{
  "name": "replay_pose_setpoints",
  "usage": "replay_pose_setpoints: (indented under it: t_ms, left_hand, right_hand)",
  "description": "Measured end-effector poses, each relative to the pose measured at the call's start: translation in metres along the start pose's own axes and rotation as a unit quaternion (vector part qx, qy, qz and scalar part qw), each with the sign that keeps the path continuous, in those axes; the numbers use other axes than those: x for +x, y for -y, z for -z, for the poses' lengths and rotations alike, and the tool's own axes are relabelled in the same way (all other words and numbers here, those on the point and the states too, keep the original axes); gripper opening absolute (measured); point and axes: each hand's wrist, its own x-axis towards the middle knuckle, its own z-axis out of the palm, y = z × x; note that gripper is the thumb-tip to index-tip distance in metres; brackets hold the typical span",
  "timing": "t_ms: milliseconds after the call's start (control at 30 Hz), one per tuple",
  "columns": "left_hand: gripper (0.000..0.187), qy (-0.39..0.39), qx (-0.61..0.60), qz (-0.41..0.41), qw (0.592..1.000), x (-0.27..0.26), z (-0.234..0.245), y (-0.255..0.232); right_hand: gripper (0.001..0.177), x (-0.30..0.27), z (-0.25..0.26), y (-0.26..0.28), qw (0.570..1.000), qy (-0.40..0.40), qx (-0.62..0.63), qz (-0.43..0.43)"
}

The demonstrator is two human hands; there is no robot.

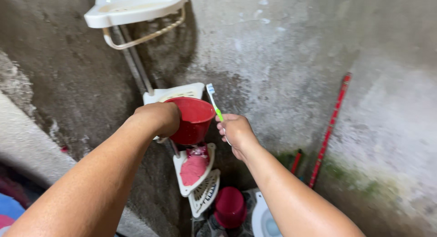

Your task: The person cleans a corner bathroom shelf by scrubbing it with a toothbrush, rinsing it with water poured from a dipper, wiping it with a cloth, and washing toiletries.

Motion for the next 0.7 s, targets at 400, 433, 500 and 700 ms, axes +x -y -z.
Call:
replay_pose_setpoints:
  t_ms: [400, 433, 500, 700]
  left_hand:
    - [0.030, 0.042, -0.571, -0.129, 0.810, 0.010, -0.072, -0.098]
    - [0.030, 0.046, -0.569, -0.139, 0.809, 0.007, -0.072, -0.110]
    - [0.035, 0.081, -0.646, -0.128, 0.748, -0.007, -0.078, -0.135]
    - [0.054, 0.092, -0.701, -0.121, 0.697, -0.052, -0.086, -0.204]
  right_hand:
    - [0.018, -0.064, 0.059, 0.019, 0.995, -0.001, 0.095, -0.029]
    - [0.019, -0.070, 0.065, 0.019, 0.995, -0.001, 0.089, -0.041]
    - [0.020, -0.085, 0.080, 0.017, 0.996, -0.013, 0.075, -0.046]
    - [0.020, -0.125, 0.121, 0.013, 0.993, -0.085, 0.020, -0.078]
